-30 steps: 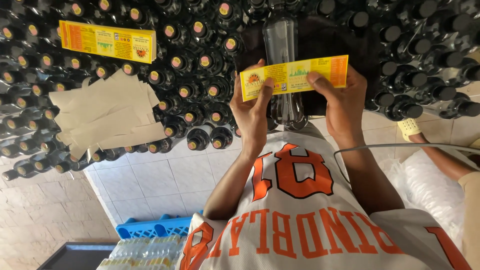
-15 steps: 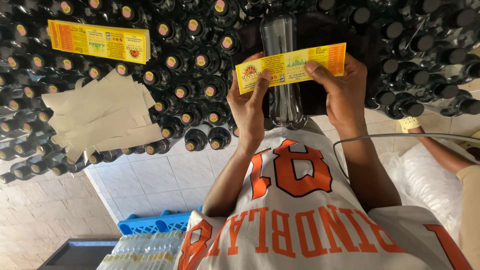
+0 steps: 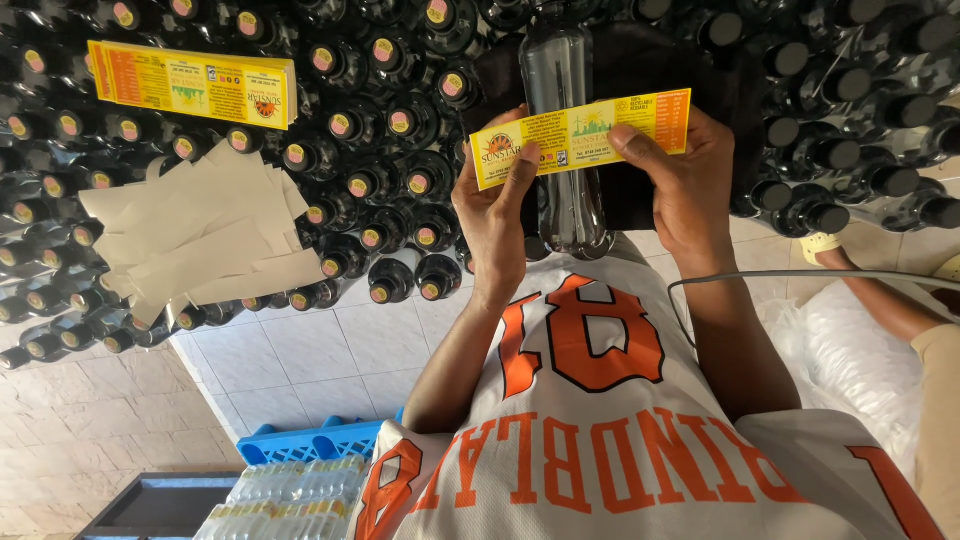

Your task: A person manually peels adhesive labels from a backing and applies them to plastic bottles located on the floor.

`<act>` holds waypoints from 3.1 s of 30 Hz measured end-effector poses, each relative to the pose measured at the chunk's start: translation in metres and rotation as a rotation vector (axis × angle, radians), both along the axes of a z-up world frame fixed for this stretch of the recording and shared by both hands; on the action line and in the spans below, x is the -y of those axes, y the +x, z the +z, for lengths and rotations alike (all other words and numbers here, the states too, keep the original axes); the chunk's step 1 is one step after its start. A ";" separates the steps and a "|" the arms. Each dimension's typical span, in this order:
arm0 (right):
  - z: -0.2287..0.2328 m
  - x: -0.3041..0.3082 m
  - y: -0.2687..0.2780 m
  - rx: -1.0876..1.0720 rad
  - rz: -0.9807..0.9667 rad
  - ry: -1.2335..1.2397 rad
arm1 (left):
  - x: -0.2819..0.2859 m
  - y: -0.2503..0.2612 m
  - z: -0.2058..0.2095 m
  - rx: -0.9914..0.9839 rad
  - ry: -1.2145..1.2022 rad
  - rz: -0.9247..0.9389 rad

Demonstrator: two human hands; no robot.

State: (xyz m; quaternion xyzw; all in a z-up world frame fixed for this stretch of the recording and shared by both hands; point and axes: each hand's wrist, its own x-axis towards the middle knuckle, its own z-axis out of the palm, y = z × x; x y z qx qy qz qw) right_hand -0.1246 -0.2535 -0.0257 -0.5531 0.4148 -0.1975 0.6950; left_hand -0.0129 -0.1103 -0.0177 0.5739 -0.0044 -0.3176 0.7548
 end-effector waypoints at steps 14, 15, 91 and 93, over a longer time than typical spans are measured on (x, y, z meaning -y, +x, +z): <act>-0.002 0.001 0.000 -0.001 0.006 -0.004 | 0.000 0.000 -0.001 0.028 0.024 0.003; -0.002 0.001 -0.001 -0.001 0.005 -0.005 | 0.000 0.000 -0.003 0.028 0.024 0.003; -0.046 -0.047 -0.040 0.266 0.271 -0.401 | 0.014 -0.017 0.048 0.546 -0.252 -0.065; -0.058 -0.045 -0.046 0.267 0.282 -0.450 | 0.009 -0.021 0.047 0.537 -0.188 -0.035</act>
